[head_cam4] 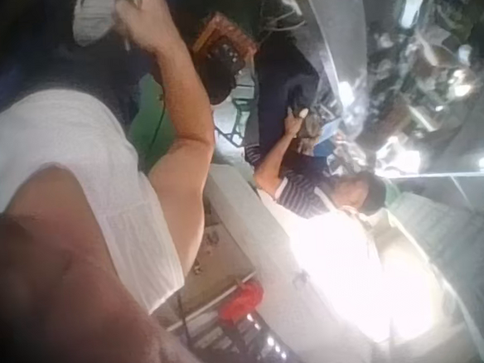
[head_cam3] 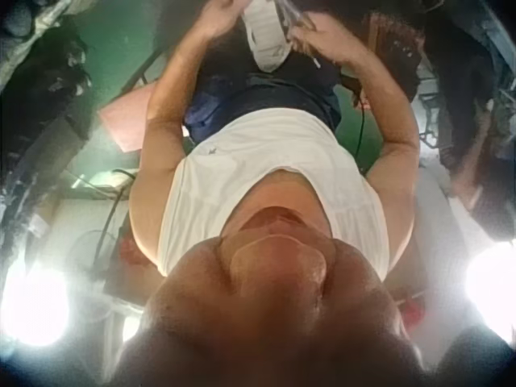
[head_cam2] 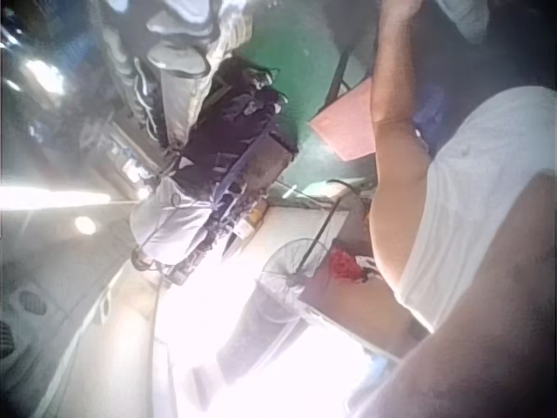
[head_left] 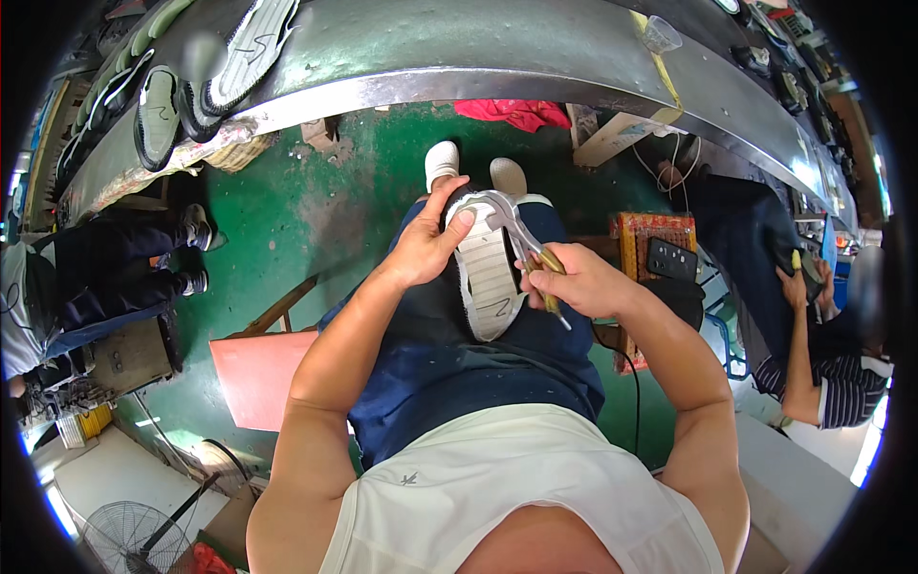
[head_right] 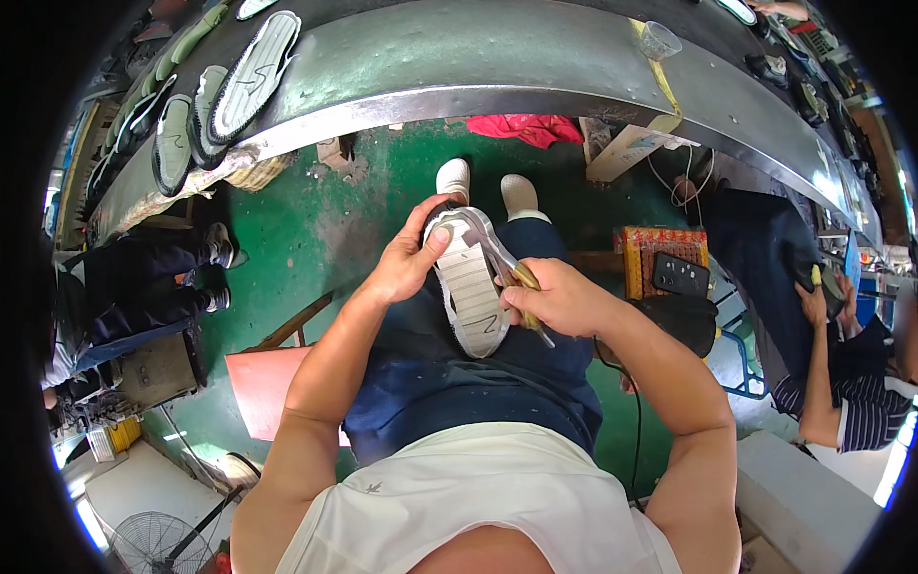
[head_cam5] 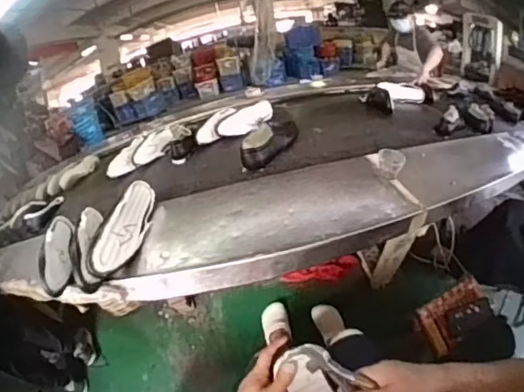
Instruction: Performing manual assembly and finishing operations on shoes at an industrial production line.
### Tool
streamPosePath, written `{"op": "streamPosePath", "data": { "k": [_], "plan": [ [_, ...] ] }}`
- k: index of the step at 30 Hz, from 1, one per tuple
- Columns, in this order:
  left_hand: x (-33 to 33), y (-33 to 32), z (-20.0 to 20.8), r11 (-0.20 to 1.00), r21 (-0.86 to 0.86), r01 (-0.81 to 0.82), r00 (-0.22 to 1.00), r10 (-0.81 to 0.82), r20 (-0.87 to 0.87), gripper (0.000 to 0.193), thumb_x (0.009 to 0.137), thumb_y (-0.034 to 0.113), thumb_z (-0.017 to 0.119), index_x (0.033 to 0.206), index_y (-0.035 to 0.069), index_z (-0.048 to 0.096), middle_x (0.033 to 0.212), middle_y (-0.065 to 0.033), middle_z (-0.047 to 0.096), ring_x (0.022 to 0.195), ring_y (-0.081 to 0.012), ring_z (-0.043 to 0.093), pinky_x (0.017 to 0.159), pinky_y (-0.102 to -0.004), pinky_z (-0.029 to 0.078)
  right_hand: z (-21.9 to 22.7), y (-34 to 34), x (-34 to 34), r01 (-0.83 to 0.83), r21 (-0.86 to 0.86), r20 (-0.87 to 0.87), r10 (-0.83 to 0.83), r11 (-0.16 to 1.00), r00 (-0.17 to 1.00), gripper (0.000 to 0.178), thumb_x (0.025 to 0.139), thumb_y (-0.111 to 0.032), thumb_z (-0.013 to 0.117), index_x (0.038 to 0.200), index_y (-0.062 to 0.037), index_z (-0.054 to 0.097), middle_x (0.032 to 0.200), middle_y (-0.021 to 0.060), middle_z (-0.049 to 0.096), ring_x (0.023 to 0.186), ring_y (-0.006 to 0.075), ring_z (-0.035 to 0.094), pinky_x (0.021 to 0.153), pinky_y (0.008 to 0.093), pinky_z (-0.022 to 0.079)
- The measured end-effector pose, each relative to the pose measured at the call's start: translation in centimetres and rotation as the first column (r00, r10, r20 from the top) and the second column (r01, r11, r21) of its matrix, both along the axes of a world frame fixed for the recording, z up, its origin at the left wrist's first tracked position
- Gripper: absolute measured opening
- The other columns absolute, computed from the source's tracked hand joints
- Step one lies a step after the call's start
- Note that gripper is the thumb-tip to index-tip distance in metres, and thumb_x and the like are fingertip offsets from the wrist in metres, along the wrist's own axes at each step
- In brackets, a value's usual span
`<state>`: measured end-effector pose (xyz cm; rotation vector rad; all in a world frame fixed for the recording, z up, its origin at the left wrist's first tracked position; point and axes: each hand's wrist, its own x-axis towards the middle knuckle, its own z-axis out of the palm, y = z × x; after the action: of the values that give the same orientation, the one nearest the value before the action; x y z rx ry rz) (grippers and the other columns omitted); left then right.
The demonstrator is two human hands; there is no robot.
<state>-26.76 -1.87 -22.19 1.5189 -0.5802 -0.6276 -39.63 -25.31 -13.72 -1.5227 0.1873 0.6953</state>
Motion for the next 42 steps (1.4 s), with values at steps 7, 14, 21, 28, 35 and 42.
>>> {"op": "streamPosePath", "data": {
  "k": [7, 14, 21, 28, 35, 42],
  "plan": [
    [1.3, -0.4, -1.3, 0.988, -0.153, -0.022, 0.987, -0.003, -0.158, 0.054, 0.100, 0.026, 0.067, 0.148, 0.014, 0.046, 0.133, -0.0101, 0.056, 0.127, -0.0182, 0.048, 0.109, -0.0332, 0.038, -3.5, -0.1, 0.8, -0.042, -0.480, 0.262, 0.189, 0.876, 0.946, 0.023, 0.100, -0.019, 0.058, 0.107, 0.0032, 0.057, 0.093, 0.0180, 0.068, 0.075, 0.0285, 0.068, 0.069, 0.0390, 0.053],
    [1.9, -0.1, -1.0, 0.994, -0.111, -0.002, 0.981, -0.020, -0.193, 0.052, 0.096, 0.019, 0.071, 0.144, 0.013, 0.052, 0.125, -0.0077, 0.061, 0.117, -0.0168, 0.055, 0.102, -0.0311, 0.044, -0.2, 1.9, -0.4, 0.097, -0.819, 0.349, 0.356, 0.565, 0.867, 0.016, 0.094, -0.010, 0.057, 0.100, 0.0042, 0.054, 0.092, 0.0251, 0.065, 0.078, 0.0419, 0.067, 0.074, 0.0506, 0.055],
    [1.7, -1.0, -3.2, 0.977, 0.016, -0.213, 0.977, 0.213, -0.025, 0.046, 0.088, 0.015, 0.075, 0.133, 0.011, 0.062, 0.115, -0.0140, 0.062, 0.108, -0.0224, 0.061, 0.094, -0.0335, 0.050, 3.7, -1.0, 2.1, -0.293, -0.507, -0.094, 0.285, 0.811, 0.954, 0.024, 0.094, -0.019, 0.063, 0.103, 0.0017, 0.056, 0.086, 0.0174, 0.070, 0.079, 0.0326, 0.070, 0.072, 0.0434, 0.054],
    [2.9, 0.4, 1.1, 0.987, 0.094, 0.129, 0.985, -0.117, -0.124, 0.081, 0.088, 0.007, 0.073, 0.158, 0.016, 0.033, 0.131, -0.0088, 0.060, 0.118, -0.0162, 0.056, 0.103, -0.0306, 0.044, 1.2, 1.2, 4.6, -0.096, -0.677, 0.192, 0.300, 0.730, 0.934, 0.039, 0.101, -0.035, 0.055, 0.101, 0.0042, 0.057, 0.084, 0.0280, 0.064, 0.084, 0.0496, 0.062, 0.073, 0.0514, 0.049],
    [6.0, -0.4, -0.8, 0.987, 0.079, 0.138, 0.954, -0.111, -0.279, 0.102, 0.072, -0.005, 0.058, 0.163, 0.013, 0.015, 0.145, -0.0186, 0.051, 0.132, -0.0263, 0.050, 0.109, -0.0290, 0.040, 2.8, -1.8, 7.7, 0.100, -0.605, 0.437, 0.224, 0.790, 0.871, 0.040, 0.097, -0.036, 0.062, 0.109, 0.0012, 0.062, 0.100, 0.0239, 0.066, 0.092, 0.0422, 0.064, 0.081, 0.0470, 0.051],
    [4.8, -3.8, -2.6, 0.963, 0.271, 0.011, 0.985, 0.036, -0.168, 0.081, 0.078, 0.002, 0.058, 0.153, 0.001, 0.029, 0.145, -0.0189, 0.050, 0.138, -0.0284, 0.046, 0.115, -0.0344, 0.034, 7.2, -8.0, 23.1, 0.585, -0.703, 0.709, 0.465, 0.405, 0.531, 0.048, 0.086, -0.034, 0.074, 0.117, -0.0003, 0.058, 0.106, 0.0187, 0.065, 0.098, 0.0389, 0.062, 0.083, 0.0466, 0.052]
  ]
}}
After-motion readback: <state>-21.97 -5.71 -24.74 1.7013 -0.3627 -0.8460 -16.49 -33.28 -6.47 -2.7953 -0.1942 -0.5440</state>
